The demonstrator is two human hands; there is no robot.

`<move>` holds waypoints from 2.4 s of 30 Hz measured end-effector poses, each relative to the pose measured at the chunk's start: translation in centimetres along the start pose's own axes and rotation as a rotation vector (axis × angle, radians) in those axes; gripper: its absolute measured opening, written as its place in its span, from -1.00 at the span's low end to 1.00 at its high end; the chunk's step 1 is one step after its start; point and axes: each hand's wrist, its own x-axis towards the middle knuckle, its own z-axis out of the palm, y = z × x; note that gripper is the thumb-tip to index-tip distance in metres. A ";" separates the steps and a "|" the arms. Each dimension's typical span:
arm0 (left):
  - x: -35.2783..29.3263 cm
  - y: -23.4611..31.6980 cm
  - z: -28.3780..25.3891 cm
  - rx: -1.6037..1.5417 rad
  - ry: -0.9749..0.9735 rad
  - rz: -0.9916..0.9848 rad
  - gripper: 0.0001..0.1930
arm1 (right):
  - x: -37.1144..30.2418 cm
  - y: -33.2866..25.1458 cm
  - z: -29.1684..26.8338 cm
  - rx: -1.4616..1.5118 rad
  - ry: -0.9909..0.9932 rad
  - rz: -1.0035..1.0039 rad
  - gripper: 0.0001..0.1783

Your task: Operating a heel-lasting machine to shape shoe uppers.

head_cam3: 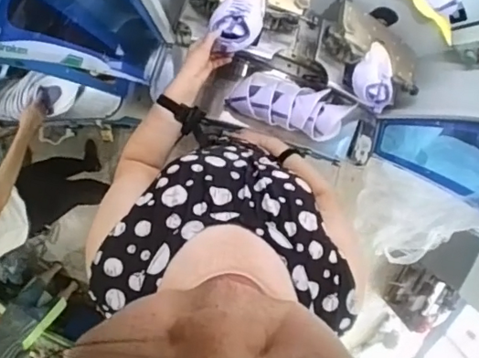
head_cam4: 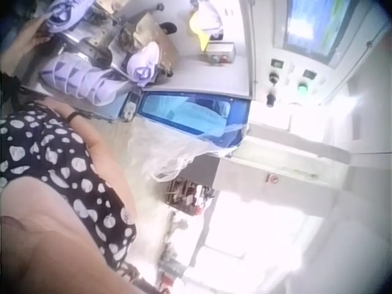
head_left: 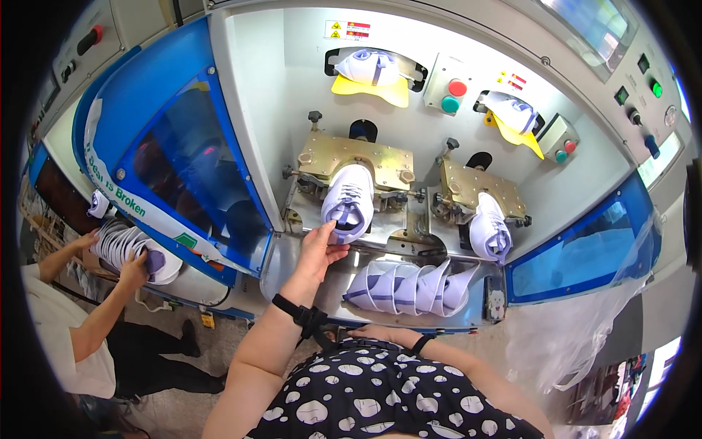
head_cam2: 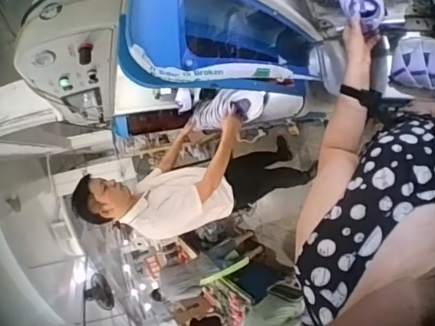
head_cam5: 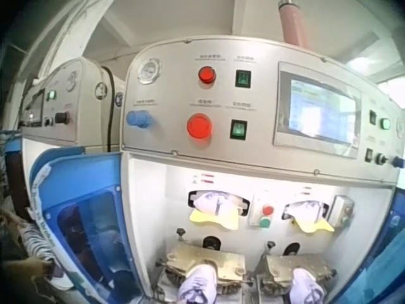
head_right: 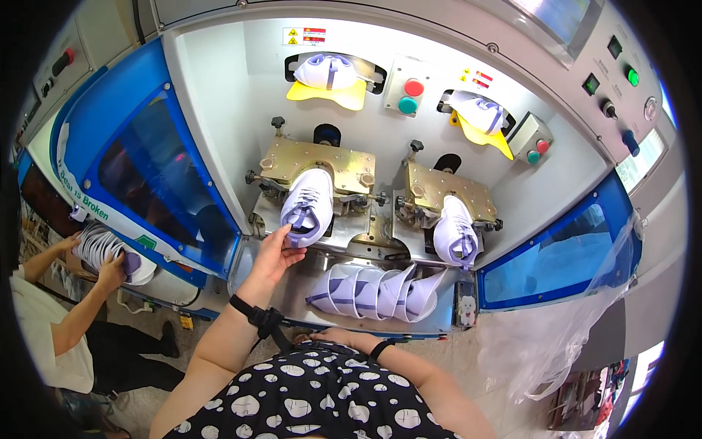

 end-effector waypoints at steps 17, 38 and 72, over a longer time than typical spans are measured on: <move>-9.6 -9.1 -16.3 0.025 0.146 -0.179 -0.62 | -11.9 -15.2 -10.6 0.180 0.381 -0.266 -0.66; -7.0 -3.1 -6.5 0.810 0.116 0.472 -0.84 | -9.4 -34.0 -33.8 -1.031 1.696 -0.546 -0.64; 2.2 -0.7 -2.7 -0.210 -0.359 -0.149 -0.72 | -0.8 -23.0 -12.4 -0.782 1.391 -0.331 -0.37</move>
